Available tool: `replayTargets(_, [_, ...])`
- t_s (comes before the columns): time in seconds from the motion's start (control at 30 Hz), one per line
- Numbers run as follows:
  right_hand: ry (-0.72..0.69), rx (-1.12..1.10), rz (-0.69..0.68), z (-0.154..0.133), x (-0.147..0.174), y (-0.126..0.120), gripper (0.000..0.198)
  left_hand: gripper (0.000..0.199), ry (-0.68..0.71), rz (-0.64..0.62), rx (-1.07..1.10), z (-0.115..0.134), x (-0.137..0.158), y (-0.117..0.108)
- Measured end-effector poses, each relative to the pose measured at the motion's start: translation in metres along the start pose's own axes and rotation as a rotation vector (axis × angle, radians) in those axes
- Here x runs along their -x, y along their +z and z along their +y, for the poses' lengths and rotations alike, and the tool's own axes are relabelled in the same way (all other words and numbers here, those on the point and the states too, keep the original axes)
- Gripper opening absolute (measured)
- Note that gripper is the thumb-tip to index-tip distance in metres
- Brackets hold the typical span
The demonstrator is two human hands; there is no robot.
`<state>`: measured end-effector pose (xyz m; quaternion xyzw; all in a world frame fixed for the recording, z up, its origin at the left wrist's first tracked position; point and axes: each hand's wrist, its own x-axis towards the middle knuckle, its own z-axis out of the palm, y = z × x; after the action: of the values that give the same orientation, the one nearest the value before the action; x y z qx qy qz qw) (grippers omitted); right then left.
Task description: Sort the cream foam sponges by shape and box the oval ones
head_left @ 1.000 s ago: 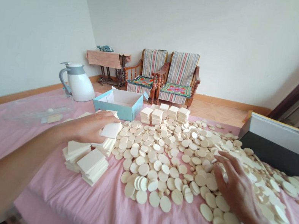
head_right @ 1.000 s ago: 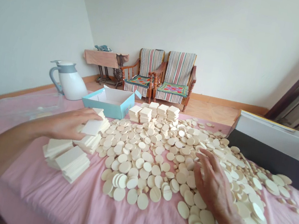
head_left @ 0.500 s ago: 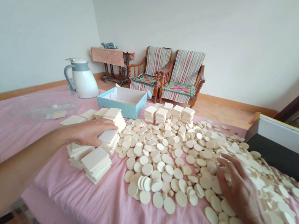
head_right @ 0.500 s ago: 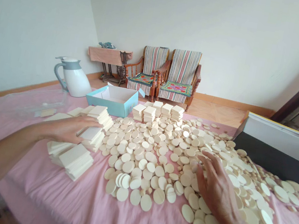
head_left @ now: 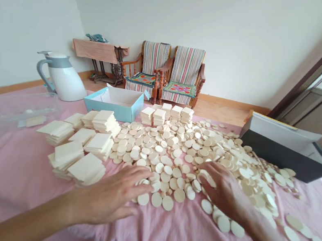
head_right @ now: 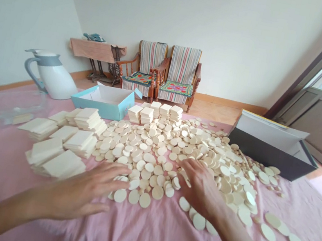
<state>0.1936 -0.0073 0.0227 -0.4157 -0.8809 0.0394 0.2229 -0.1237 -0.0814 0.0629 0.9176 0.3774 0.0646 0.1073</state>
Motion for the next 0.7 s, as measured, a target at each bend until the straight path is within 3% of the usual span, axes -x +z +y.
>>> replayTargets(0.1, [-0.149,-0.062,-0.123,-0.032,0.003,0.006,0.045,0.058,0.073,-0.011,-0.062,0.006,-0.012,0.029])
replayTargets(0.17, [-0.236,-0.07,-0.186,-0.048,0.002,0.015,0.057,0.048,0.083,0.027,-0.11,0.001,-0.019,0.043])
replayTargets(0.27, [-0.271,-0.026,-0.224,-0.055,-0.006,0.03,0.058,0.031,0.059,0.089,-0.187,-0.012,-0.028,0.054])
replayTargets(0.43, [-0.181,0.192,-0.151,-0.036,-0.03,0.041,0.035,0.029,-0.028,0.163,-0.318,-0.032,-0.041,0.055])
replayTargets(0.7, [0.056,0.373,-0.128,0.009,-0.055,0.029,0.02,0.018,-0.299,0.274,-0.333,-0.053,-0.075,0.048])
